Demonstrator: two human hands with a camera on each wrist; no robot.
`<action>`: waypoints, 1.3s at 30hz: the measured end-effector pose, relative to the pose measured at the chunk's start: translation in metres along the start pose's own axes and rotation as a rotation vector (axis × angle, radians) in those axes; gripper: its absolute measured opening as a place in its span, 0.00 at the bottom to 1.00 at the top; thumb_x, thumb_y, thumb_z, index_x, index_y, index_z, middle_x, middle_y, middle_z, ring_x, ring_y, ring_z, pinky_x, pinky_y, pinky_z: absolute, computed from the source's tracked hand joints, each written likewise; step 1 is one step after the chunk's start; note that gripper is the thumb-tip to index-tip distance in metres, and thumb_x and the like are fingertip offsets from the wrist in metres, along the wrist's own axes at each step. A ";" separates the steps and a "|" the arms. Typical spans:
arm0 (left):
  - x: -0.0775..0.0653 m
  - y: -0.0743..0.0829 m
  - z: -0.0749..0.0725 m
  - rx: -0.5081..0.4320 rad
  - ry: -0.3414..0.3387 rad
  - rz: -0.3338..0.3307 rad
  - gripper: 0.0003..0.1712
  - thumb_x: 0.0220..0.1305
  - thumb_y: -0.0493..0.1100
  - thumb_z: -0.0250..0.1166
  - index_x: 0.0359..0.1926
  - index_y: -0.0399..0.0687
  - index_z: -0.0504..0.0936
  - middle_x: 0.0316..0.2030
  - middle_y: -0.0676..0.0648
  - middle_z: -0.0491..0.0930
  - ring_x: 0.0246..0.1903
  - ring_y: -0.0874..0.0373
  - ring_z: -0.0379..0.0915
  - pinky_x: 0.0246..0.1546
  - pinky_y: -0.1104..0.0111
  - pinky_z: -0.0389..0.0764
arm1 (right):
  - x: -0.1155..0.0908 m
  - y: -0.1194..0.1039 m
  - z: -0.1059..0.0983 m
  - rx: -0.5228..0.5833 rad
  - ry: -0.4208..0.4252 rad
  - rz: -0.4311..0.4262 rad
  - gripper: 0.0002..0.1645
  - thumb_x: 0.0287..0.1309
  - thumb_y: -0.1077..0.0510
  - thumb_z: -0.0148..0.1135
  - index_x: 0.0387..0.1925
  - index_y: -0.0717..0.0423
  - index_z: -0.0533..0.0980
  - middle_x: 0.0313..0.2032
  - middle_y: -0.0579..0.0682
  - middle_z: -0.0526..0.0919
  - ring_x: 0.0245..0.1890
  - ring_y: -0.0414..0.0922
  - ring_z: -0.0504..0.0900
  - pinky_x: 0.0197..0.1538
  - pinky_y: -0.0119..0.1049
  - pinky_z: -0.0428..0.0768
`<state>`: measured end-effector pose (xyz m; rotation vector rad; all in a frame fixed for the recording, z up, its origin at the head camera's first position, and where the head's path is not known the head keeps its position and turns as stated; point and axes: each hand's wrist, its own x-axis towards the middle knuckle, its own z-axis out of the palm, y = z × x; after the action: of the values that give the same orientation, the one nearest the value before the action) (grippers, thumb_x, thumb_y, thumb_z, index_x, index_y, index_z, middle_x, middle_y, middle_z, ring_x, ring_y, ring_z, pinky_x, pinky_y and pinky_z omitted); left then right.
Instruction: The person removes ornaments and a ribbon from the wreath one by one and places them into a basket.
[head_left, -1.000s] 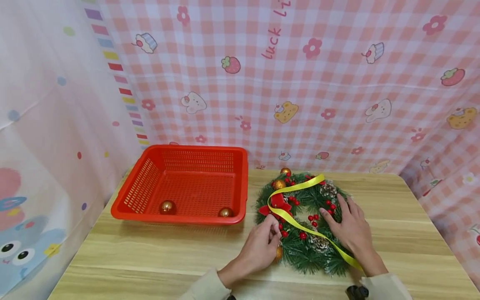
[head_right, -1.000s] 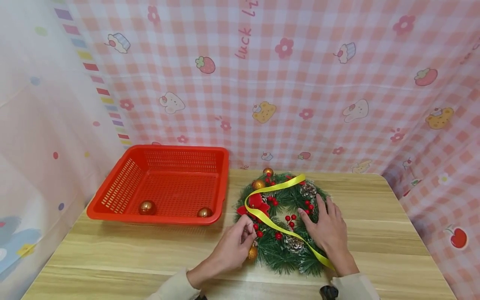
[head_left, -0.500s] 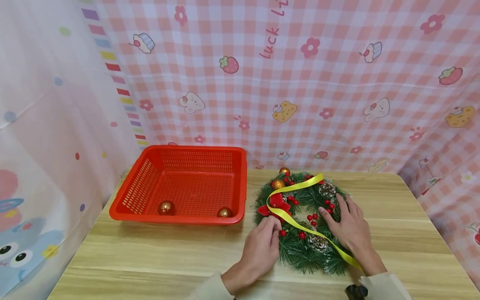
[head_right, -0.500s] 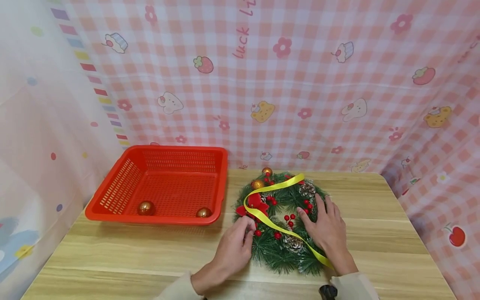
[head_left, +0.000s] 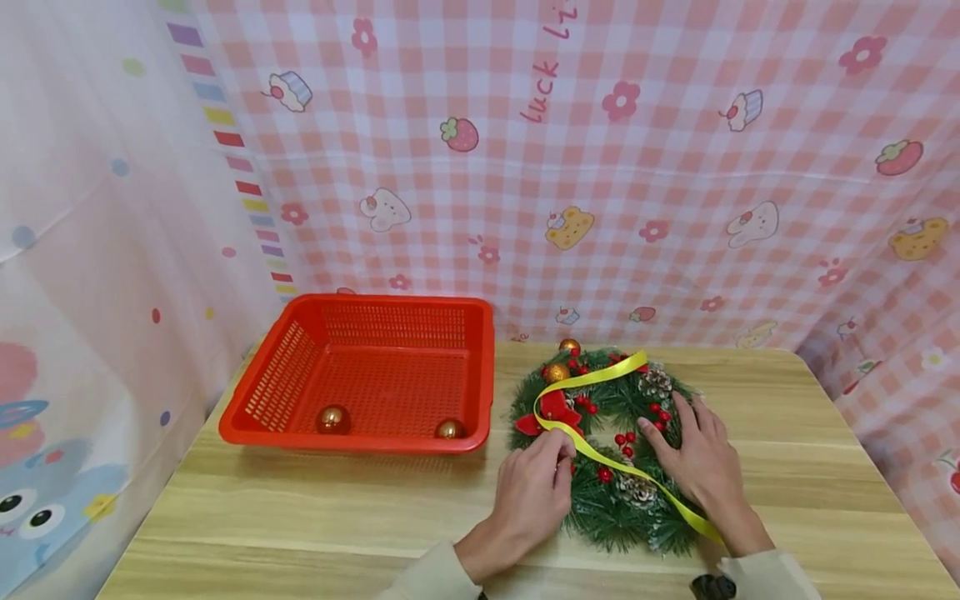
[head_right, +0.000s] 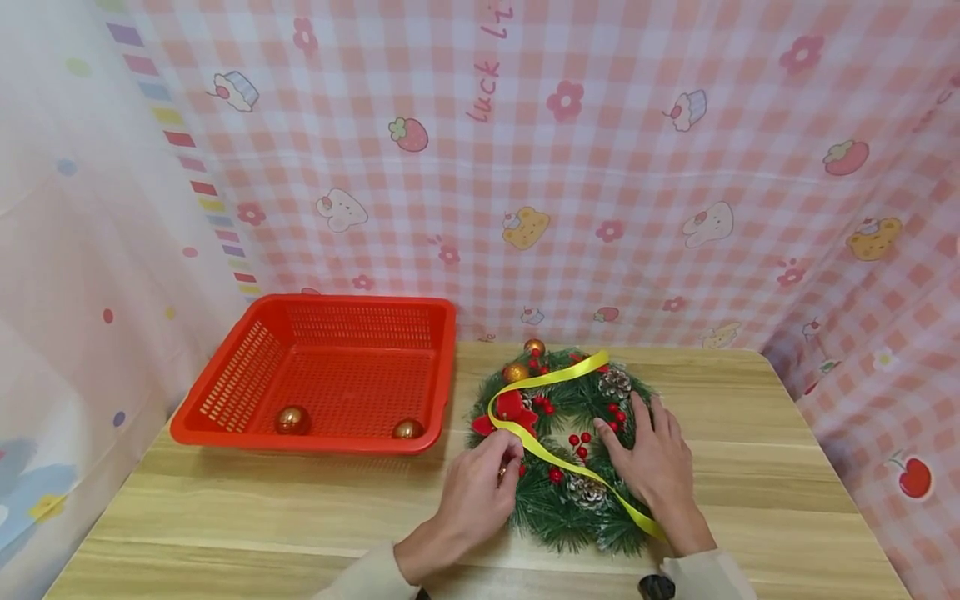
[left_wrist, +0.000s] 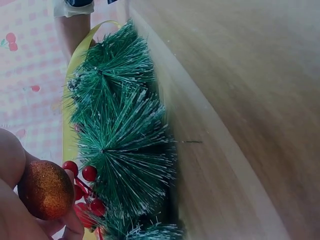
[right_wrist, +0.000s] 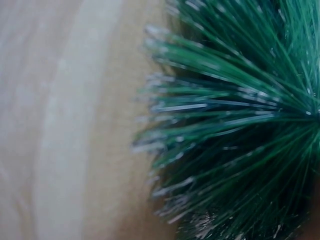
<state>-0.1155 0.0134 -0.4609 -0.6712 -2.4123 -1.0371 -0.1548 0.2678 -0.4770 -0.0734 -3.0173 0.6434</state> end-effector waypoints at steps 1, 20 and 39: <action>0.001 0.000 0.000 -0.009 -0.006 0.002 0.10 0.61 0.32 0.63 0.35 0.53 0.75 0.28 0.59 0.77 0.19 0.69 0.62 0.22 0.80 0.60 | 0.000 0.000 0.000 -0.001 -0.001 0.001 0.54 0.67 0.26 0.42 0.76 0.62 0.48 0.73 0.73 0.47 0.69 0.73 0.50 0.57 0.74 0.62; 0.003 0.003 -0.008 -0.197 -0.179 -0.043 0.04 0.67 0.38 0.62 0.37 0.54 0.77 0.34 0.57 0.83 0.24 0.74 0.69 0.28 0.80 0.68 | 0.000 0.000 0.001 -0.002 0.006 0.008 0.54 0.67 0.26 0.42 0.76 0.62 0.49 0.73 0.73 0.48 0.69 0.73 0.50 0.55 0.74 0.63; 0.013 -0.003 -0.034 -0.273 -0.085 -0.083 0.08 0.64 0.33 0.65 0.38 0.50 0.76 0.32 0.53 0.83 0.28 0.68 0.72 0.31 0.77 0.74 | 0.000 0.001 0.002 0.004 0.010 0.000 0.54 0.67 0.27 0.43 0.76 0.62 0.49 0.72 0.74 0.49 0.69 0.73 0.51 0.55 0.74 0.63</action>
<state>-0.1215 -0.0104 -0.4340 -0.7229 -2.4099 -1.4168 -0.1544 0.2679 -0.4787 -0.0768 -3.0069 0.6472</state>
